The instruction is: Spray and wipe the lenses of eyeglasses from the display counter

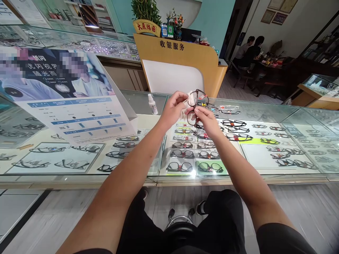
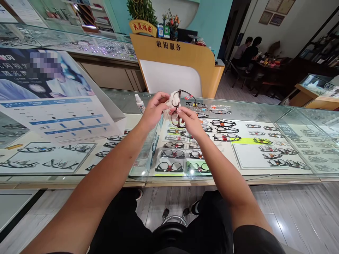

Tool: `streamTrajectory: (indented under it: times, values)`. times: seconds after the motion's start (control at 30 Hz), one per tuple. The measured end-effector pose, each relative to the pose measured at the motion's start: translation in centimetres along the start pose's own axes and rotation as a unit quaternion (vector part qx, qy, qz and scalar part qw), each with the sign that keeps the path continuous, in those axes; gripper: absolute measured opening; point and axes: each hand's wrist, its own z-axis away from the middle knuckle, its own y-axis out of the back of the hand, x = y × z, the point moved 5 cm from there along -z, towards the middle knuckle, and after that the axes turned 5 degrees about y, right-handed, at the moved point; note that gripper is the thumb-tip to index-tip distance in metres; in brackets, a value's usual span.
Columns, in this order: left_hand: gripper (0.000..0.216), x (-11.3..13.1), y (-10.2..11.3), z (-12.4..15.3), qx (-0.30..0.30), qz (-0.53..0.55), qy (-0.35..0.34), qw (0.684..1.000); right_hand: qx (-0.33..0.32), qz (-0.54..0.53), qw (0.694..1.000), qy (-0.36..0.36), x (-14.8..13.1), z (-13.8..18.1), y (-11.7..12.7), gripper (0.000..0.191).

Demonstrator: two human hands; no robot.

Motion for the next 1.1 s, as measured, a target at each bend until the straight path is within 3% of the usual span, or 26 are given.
streamTrajectory:
  times: [0.1, 0.17, 0.3, 0.5, 0.6, 0.67, 0.77, 1.1]
  values:
    - [0.037, 0.2, -0.3, 0.2, -0.023, 0.023, -0.001, 0.999, -0.001, 0.006, 1.000, -0.003, 0.0, -0.1, 0.0, 0.054]
    - [0.031, 0.1, -0.3, 0.2, -0.025, 0.046, 0.002, 0.999, -0.002, -0.002, 1.000, -0.004, 0.0, -0.1, 0.1, 0.053]
    - [0.040, -0.5, -0.2, 0.2, -0.004, 0.073, 0.047, 0.996, -0.006, -0.018, 1.000, -0.002, 0.0, -0.1, 0.0, 0.051]
    - [0.032, -0.1, 0.0, 0.5, 0.036, 0.056, 0.012, 0.998, -0.034, -0.032, 0.999, 0.002, 0.1, 0.2, -0.4, 0.049]
    - [0.047, -0.7, 0.1, 0.4, 0.032, 0.114, 0.076, 0.990, -0.039, -0.026, 0.999, -0.004, 0.2, 0.2, -0.5, 0.052]
    - [0.054, -1.0, 0.0, 0.4, 0.013, 0.148, 0.126, 0.981, -0.043, -0.027, 0.999, -0.008, 0.2, 0.1, -0.5, 0.053]
    - [0.047, -0.9, -0.4, 0.4, -0.056, 0.168, 0.164, 0.970, -0.057, -0.051, 0.997, -0.005, 0.2, 0.1, -0.6, 0.050]
    - [0.048, -1.2, -0.9, 0.7, -0.178, 0.165, 0.179, 0.953, -0.077, -0.091, 0.993, -0.021, 0.2, 0.3, -0.6, 0.048]
